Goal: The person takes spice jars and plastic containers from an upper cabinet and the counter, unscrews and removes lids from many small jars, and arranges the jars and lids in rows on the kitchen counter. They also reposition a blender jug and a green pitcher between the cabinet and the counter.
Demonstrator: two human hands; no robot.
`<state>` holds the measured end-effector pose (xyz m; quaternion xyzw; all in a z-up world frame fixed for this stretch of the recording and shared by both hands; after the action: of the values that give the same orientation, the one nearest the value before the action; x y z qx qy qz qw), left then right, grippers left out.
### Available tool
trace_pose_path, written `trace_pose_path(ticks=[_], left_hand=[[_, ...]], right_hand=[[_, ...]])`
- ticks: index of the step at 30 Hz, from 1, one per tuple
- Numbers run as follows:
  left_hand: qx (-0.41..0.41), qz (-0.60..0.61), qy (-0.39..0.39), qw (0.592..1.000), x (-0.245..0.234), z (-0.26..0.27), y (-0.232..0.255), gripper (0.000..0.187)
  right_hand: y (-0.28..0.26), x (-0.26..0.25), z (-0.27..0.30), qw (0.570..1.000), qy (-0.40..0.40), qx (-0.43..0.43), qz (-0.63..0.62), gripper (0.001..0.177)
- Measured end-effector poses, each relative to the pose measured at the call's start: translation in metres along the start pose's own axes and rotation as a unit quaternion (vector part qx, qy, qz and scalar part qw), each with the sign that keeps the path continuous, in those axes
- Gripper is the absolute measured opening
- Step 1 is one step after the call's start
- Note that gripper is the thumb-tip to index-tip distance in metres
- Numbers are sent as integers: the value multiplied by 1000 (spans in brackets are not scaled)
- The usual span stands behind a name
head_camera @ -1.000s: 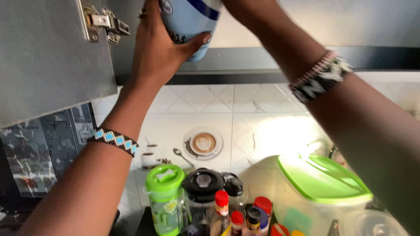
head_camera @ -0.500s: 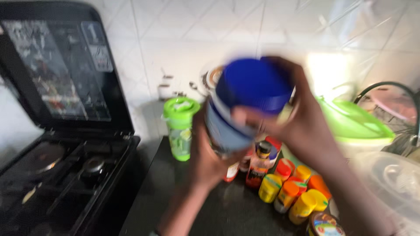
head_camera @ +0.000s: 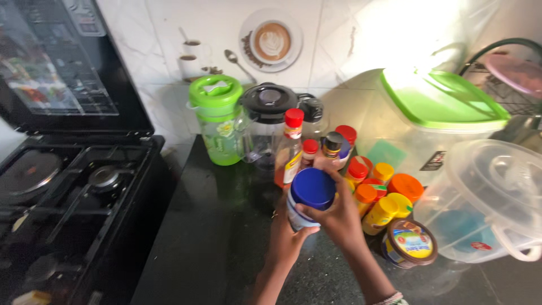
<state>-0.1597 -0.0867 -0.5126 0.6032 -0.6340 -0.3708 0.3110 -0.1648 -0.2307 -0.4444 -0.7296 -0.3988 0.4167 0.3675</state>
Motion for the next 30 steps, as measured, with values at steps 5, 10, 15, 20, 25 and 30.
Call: trace_pose_path(ticks=[5,10,15,20,25,30], left_hand=[[-72,-26,6,997,-3,8,-28,106],[-124,-72,1,990,-8,16,-57,98],[-112,-147,-3,983,-12,22,-60,98],[-114,-185,4,976,-2,9,-45,133],[-101,-192,53,975,2,-7,-34,138],[-27,-111,60,992,-2,-10,-24,115]], right_hand=[[13,10,2,1000,2,26,-10,102],[12,19,-4,1000,7,16,-4,105],[11,25,-6,1000,7,-5,-16,105],[11,25,-8,999,13,19,30,106],[5,20,-4,988,37,40,144,102],[-4,22,-19,972,-4,13,234,103]])
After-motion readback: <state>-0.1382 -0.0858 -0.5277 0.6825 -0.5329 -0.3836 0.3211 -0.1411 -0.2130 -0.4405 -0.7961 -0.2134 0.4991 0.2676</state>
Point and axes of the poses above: each hand's wrist, its own z-axis away from the middle knuckle, its own x-axis out of the palm, y = z × x, the point moved 10 cm from there along -z, towards the middle knuckle, and after that the axes turned 1 degree about -y, right-handed, at the moved point
